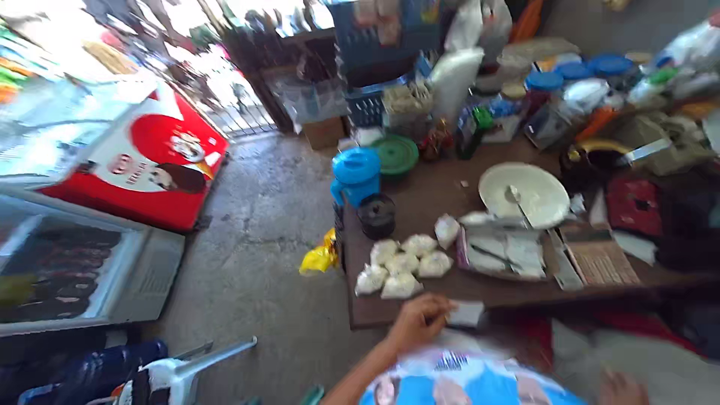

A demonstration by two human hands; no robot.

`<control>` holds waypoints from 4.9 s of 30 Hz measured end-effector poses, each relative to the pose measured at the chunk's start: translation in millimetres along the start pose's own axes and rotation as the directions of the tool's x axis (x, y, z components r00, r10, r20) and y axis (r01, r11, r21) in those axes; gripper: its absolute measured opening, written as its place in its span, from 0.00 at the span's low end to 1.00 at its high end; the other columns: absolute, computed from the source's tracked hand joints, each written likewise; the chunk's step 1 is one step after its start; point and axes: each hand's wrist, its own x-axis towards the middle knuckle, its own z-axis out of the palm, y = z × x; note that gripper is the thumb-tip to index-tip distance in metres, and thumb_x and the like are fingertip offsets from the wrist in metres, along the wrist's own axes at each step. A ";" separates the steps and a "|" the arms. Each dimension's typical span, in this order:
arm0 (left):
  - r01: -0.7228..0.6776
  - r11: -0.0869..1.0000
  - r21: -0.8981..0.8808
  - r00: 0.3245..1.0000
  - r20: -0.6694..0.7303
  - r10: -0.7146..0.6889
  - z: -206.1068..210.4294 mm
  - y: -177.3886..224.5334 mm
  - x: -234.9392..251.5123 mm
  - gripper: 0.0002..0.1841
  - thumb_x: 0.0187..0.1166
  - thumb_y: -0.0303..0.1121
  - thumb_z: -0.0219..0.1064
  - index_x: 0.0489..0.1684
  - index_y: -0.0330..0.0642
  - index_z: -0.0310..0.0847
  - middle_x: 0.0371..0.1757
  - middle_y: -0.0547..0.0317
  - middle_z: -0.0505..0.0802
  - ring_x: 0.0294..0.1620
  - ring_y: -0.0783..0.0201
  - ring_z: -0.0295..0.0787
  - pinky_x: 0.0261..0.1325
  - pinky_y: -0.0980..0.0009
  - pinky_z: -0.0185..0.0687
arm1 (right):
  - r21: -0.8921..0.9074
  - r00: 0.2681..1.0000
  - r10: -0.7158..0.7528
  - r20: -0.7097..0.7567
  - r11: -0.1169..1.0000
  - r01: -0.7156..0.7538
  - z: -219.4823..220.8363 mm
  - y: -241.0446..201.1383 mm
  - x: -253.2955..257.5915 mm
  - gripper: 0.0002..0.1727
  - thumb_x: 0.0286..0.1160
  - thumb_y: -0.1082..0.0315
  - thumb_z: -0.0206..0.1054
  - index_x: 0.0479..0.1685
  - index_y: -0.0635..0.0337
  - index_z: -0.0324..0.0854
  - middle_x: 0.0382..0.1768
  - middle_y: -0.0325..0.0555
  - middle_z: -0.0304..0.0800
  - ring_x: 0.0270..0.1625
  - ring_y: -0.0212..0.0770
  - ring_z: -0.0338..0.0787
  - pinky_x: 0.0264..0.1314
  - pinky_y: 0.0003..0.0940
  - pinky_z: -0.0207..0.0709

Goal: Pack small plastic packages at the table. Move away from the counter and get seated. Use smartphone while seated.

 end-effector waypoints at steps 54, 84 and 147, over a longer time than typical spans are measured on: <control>0.347 0.932 0.106 0.934 -0.124 -0.334 16.0 14.4 40.9 0.06 0.71 0.18 0.72 0.42 0.32 0.91 0.47 0.53 0.93 0.45 0.68 0.93 0.53 0.72 0.92 | 0.019 0.792 -0.416 0.447 0.889 0.457 92.1 -93.6 212.0 0.15 0.79 0.67 0.70 0.57 0.67 0.84 0.57 0.68 0.85 0.53 0.71 0.90 0.47 0.72 0.80; 0.090 0.975 0.201 0.994 0.041 -0.100 14.7 10.7 52.3 0.04 0.69 0.20 0.75 0.37 0.31 0.91 0.45 0.51 0.96 0.52 0.66 0.94 0.62 0.69 0.89 | 0.776 0.605 -0.661 0.444 0.622 0.110 28.9 -96.2 110.5 0.09 0.75 0.64 0.72 0.43 0.60 0.89 0.36 0.32 0.93 0.29 0.16 0.80 0.32 0.14 0.73; 0.025 0.959 0.281 0.983 0.167 -0.074 13.4 10.5 66.2 0.06 0.73 0.22 0.73 0.42 0.35 0.94 0.45 0.52 0.95 0.51 0.66 0.91 0.60 0.74 0.86 | 0.239 0.792 -0.490 0.365 0.871 0.428 58.6 -57.1 184.5 0.15 0.80 0.66 0.70 0.56 0.68 0.82 0.37 0.65 0.91 0.38 0.68 0.91 0.42 0.70 0.80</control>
